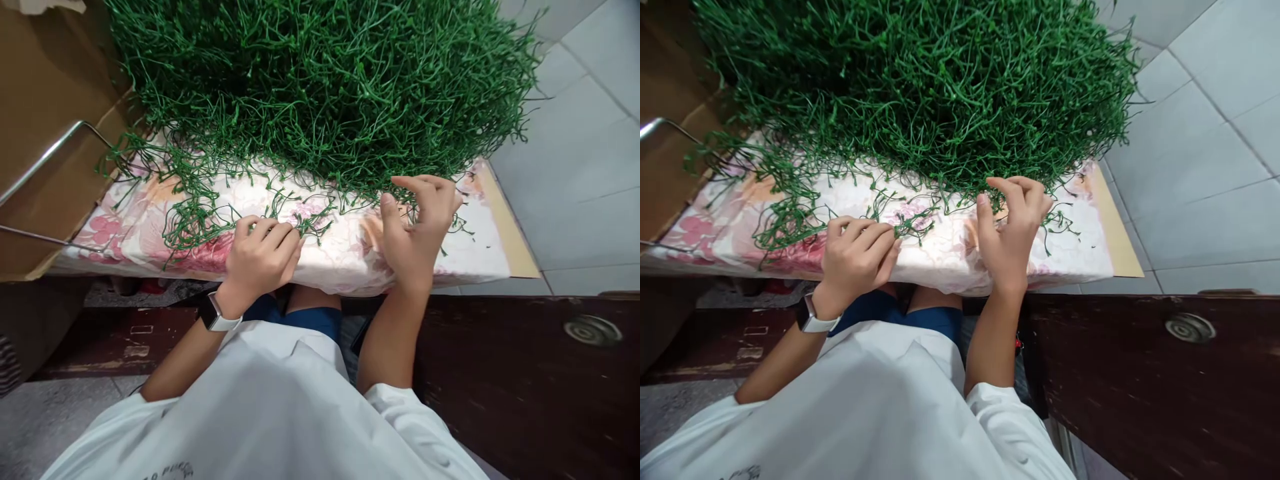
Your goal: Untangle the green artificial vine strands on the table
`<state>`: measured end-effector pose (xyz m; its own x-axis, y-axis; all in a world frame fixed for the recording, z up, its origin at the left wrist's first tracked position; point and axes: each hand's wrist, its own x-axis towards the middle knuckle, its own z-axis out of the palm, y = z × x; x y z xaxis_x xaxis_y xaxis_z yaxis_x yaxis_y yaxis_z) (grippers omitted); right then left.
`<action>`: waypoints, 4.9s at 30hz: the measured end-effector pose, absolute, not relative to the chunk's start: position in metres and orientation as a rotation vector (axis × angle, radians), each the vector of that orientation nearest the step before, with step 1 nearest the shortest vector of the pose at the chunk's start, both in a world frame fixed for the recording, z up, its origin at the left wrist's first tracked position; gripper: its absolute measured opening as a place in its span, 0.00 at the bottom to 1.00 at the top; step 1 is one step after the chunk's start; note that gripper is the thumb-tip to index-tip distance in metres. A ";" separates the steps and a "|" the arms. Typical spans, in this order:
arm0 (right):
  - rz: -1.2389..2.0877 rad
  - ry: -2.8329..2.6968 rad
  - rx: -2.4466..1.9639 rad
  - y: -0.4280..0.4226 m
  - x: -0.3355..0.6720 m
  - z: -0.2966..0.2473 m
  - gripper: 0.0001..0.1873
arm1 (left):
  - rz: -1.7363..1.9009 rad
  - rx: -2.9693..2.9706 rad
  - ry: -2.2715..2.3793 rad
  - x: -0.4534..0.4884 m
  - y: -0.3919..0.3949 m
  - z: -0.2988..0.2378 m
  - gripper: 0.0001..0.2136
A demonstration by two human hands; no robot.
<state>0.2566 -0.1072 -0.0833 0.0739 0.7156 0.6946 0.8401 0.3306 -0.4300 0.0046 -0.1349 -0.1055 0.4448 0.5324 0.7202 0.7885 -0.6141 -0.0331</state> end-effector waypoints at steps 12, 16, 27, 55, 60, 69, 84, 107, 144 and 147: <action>0.329 -2.045 -0.827 -0.121 0.209 -0.091 0.07 | -0.975 -2.348 -1.060 0.002 -0.135 -0.109 0.09; 0.325 -1.943 -0.852 -0.122 0.211 -0.094 0.03 | -0.964 -2.351 -1.088 0.003 -0.135 -0.110 0.09; 0.393 -1.895 -0.857 -0.122 0.215 -0.096 0.03 | -0.889 -2.366 -1.106 0.003 -0.136 -0.109 0.07; 0.104 -1.080 -1.072 -0.113 0.222 -0.114 0.07 | -1.008 -2.355 -0.999 -0.002 -0.136 -0.114 0.09; 0.098 -1.253 -1.164 -0.112 0.225 -0.112 0.04 | -1.016 -2.303 -1.013 0.002 -0.136 -0.112 0.07; 0.211 -1.807 -0.973 -0.129 0.219 -0.100 0.05 | -0.973 -2.309 -1.019 0.003 -0.136 -0.111 0.07; 0.261 -1.869 -0.860 -0.127 0.220 -0.098 0.09 | -0.982 -2.308 -1.013 0.004 -0.135 -0.112 0.08; 0.144 -1.172 -1.057 -0.119 0.215 -0.111 0.15 | -1.014 -2.293 -0.958 0.005 -0.133 -0.113 0.06; 0.270 -1.981 -1.027 -0.130 0.220 -0.099 0.05 | -1.049 -2.274 -0.992 0.002 -0.136 -0.115 0.06; 0.254 -1.851 -1.034 -0.129 0.219 -0.104 0.07 | -1.037 -2.263 -0.994 0.003 -0.136 -0.115 0.08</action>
<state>0.2189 -0.1294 -0.1042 -0.1753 0.7448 0.6438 0.5441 0.6183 -0.5672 0.0032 -0.1357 -0.1151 0.4554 0.4217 0.7840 0.7656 -0.6350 -0.1032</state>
